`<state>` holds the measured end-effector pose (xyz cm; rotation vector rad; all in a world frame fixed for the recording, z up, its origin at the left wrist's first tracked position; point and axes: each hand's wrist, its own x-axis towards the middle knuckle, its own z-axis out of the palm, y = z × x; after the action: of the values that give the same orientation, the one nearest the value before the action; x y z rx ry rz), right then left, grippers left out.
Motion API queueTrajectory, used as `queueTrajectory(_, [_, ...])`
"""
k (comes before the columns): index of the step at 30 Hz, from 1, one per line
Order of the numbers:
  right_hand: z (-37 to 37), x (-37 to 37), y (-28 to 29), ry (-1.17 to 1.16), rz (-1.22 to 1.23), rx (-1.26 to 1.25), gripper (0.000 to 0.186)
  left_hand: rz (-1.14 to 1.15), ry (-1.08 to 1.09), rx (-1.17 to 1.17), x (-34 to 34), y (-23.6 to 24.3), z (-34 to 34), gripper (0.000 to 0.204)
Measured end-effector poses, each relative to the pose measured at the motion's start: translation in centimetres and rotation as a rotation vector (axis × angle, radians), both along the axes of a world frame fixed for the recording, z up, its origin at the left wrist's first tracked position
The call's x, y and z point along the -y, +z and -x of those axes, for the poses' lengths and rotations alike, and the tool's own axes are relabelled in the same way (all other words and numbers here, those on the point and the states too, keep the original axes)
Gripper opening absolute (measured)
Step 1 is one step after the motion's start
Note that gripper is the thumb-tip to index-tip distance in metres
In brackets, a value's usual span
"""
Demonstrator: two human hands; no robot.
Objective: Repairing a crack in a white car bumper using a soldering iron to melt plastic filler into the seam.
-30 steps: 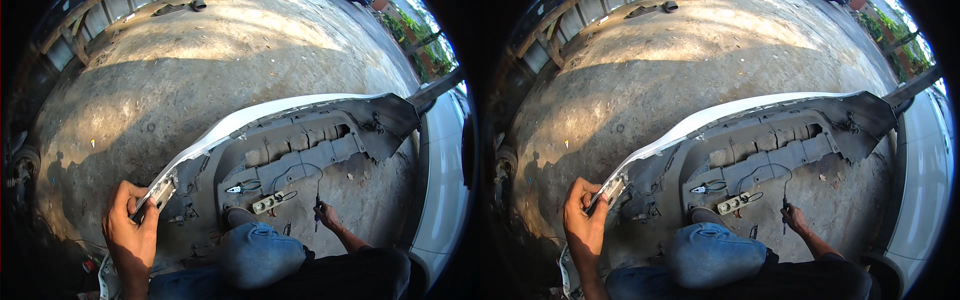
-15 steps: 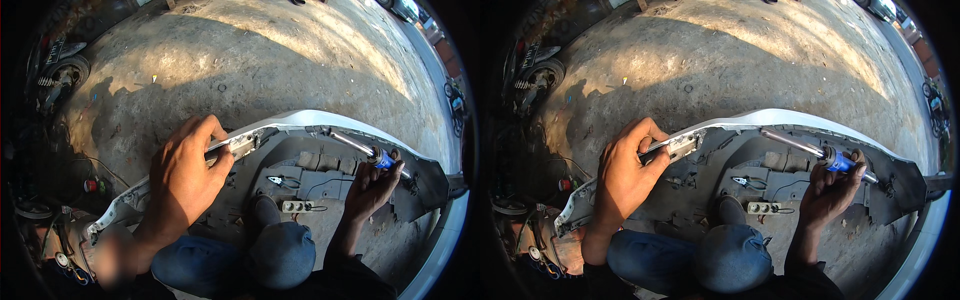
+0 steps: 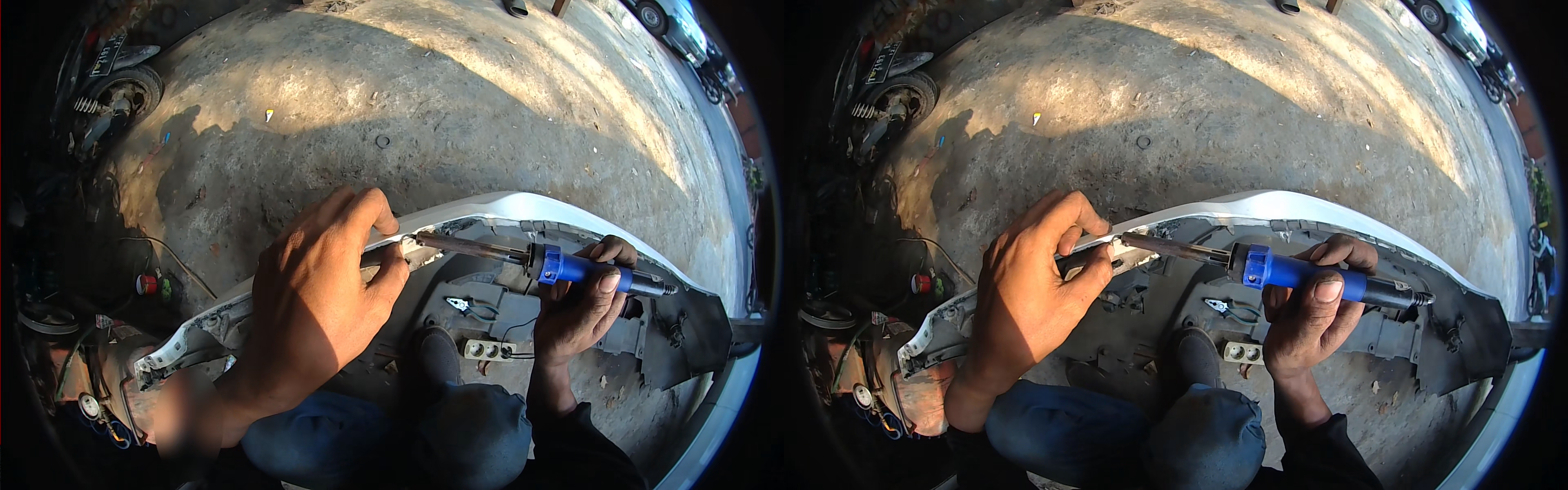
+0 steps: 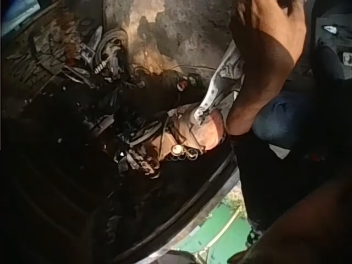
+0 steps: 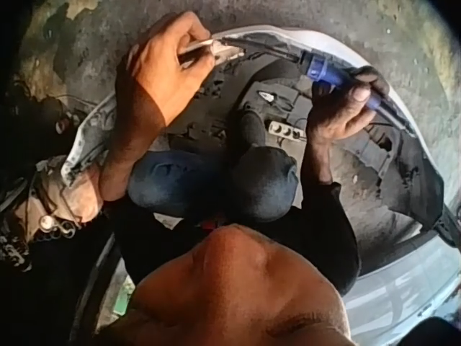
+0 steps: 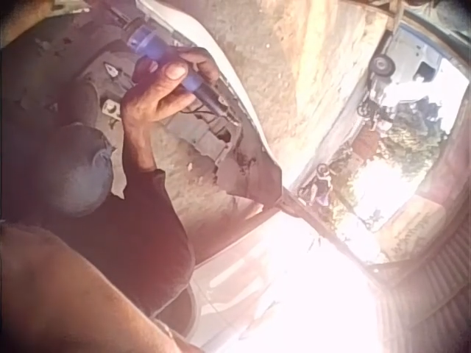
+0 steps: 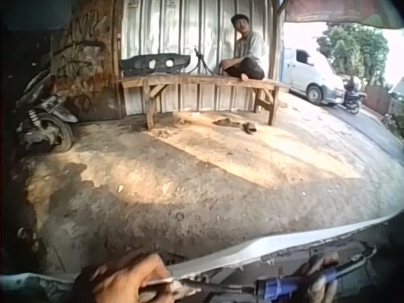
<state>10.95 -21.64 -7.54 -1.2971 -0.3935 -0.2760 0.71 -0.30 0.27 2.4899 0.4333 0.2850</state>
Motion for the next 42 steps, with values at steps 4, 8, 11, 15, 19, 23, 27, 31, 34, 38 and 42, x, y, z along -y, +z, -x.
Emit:
queueTrajectory(4, [-0.1, 0.0, 0.0, 0.014, -0.026, -0.027, 0.048, 0.004, -0.003, -0.004, 0.0, 0.1, -0.1, 0.021])
queueTrajectory(8, [-0.4, 0.1, -0.1, 0.01, 0.005, 0.003, 0.046, -0.017, -0.008, -0.007, 0.1, 0.1, -0.2, 0.021])
queueTrajectory(11, [-0.3, 0.1, -0.3, 0.032, -0.019, 0.023, 0.043, -0.022, -0.003, -0.013, 0.0, 0.2, -0.1, 0.021])
queueTrajectory(15, [-0.2, 0.0, -0.3, -0.007, -0.049, -0.016, 0.041, -0.003, -0.01, -0.01, 0.0, 0.0, -0.1, 0.021])
queueTrajectory(19, [-0.2, -0.4, 0.2, -0.078, -0.072, -0.075, 0.042, -0.001, -0.01, -0.008, 0.0, 0.1, -0.1, 0.021])
queueTrajectory(23, [-0.1, -0.6, 0.7, -0.041, -0.075, -0.058, 0.041, 0.001, -0.009, -0.009, 0.0, 0.1, -0.1, 0.021])
queueTrajectory(27, [0.0, -0.9, 0.9, -0.05, -0.035, -0.068, 0.041, -0.009, -0.015, -0.004, -0.1, 0.0, -0.1, 0.021])
queueTrajectory(31, [0.1, -1.3, 1.1, -0.038, -0.021, -0.084, 0.042, 0.002, -0.006, -0.019, -0.1, 0.0, 0.0, 0.02])
queueTrajectory(34, [0.1, -1.5, 1.3, -0.069, 0.001, -0.083, 0.041, 0.01, -0.005, -0.018, -0.1, -0.1, -0.2, 0.021])
queueTrajectory(38, [0.2, -1.3, 1.4, -0.061, 0.005, -0.059, 0.041, 0.002, -0.007, -0.014, 0.0, 0.1, 0.0, 0.021])
queueTrajectory(42, [-0.1, -1.2, 1.3, -0.057, -0.012, -0.08, 0.039, 0.003, -0.004, -0.012, 0.1, -0.1, -0.1, 0.02])
